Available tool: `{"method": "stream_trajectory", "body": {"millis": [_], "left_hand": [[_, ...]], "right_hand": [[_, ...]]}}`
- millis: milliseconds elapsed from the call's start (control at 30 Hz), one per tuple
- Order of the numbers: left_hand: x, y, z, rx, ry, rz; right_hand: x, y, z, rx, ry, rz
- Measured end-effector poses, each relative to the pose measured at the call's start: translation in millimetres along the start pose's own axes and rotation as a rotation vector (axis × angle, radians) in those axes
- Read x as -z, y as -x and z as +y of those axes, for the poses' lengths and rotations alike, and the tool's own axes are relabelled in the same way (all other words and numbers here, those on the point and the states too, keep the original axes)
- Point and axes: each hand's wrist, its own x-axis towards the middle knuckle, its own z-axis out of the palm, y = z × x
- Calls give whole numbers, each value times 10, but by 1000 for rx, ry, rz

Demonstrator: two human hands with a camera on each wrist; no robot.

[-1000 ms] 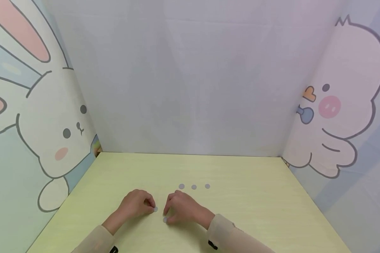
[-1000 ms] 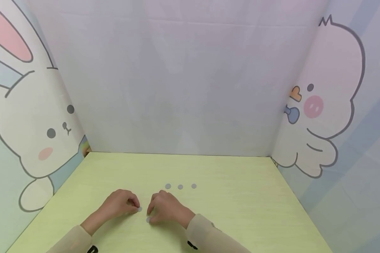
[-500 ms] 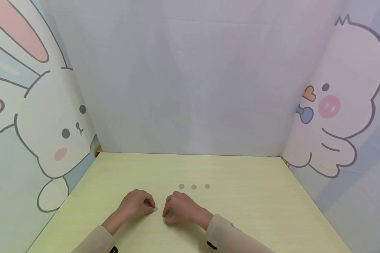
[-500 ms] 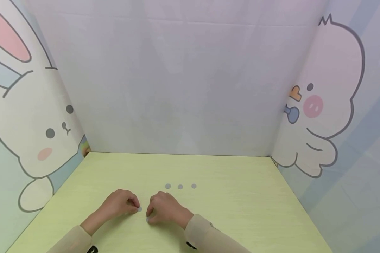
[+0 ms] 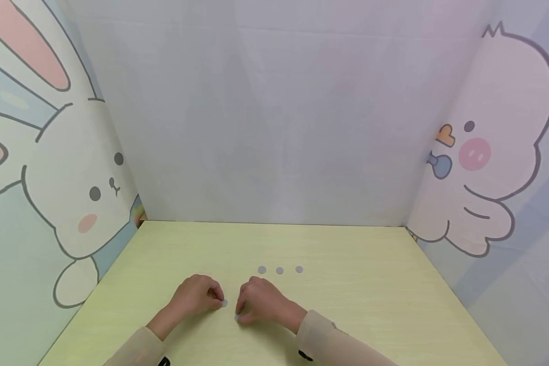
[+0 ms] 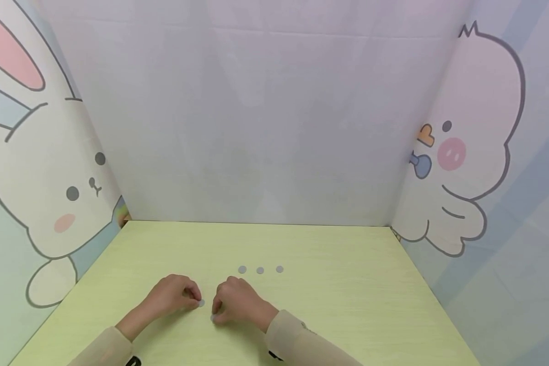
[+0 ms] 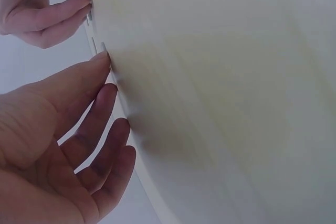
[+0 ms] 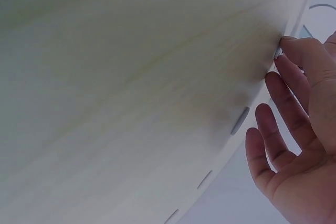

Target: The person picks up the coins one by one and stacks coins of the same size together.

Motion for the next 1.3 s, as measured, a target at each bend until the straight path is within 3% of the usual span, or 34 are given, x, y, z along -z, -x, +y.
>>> {"method": "stream_trajectory", "body": {"millis": [1300], "left_hand": [[-27,3,-35,10,-18,1]], "right_hand": [[17,-98,65,-52,-37,13]]}}
